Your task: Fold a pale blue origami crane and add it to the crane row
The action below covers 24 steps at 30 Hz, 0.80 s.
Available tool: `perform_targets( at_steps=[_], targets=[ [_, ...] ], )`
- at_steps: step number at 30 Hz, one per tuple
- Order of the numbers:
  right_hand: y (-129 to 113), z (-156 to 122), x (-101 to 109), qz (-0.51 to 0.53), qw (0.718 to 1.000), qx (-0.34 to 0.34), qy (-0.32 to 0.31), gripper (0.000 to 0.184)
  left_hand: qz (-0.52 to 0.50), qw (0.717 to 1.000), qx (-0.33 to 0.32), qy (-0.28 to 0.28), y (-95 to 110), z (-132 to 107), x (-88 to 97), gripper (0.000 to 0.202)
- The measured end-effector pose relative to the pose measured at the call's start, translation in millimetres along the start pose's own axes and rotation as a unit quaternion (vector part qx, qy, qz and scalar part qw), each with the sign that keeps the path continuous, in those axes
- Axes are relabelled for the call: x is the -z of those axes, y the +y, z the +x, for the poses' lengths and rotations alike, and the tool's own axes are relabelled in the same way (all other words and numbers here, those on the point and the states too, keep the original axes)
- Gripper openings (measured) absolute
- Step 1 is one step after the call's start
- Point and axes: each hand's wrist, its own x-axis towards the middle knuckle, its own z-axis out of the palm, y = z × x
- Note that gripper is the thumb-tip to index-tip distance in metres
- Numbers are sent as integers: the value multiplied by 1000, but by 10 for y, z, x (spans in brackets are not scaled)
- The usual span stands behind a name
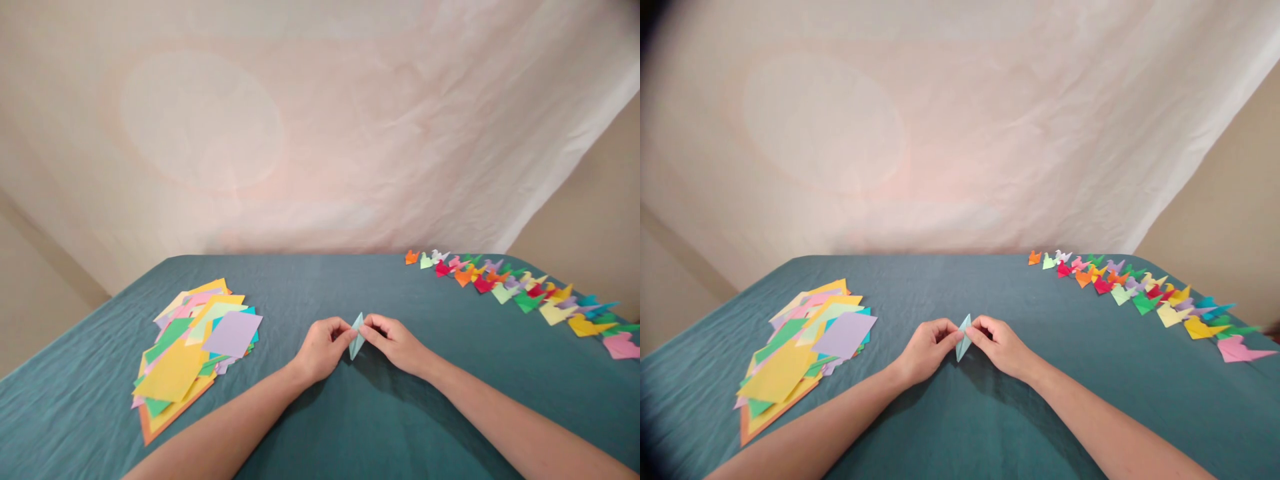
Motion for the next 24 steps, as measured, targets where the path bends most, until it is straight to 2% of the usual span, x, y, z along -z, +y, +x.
perform_targets(
  at_steps=[4,10,15,18,21,24],
  targets=[
    [-6,-5,-5,-1,1000,1,4,30,-31,999,15,13,32,-3,-8,27],
    [21,-2,-24,22,999,-19,32,31,-66,998,15,-20,61,22,23,30],
    [16,-7,-28,21,999,-24,41,29,-50,999,15,6,17,24,9,27],
    [6,-4,-19,55,998,-21,37,31,-54,998,15,19,-7,25,-2,27],
    [10,8,-7,100,994,-20,36,32,-65,997,24,25,-24,36,2,27],
    [30,16,-2,90,995,-29,39,29,-75,996,31,23,-35,49,11,28]
  ],
)
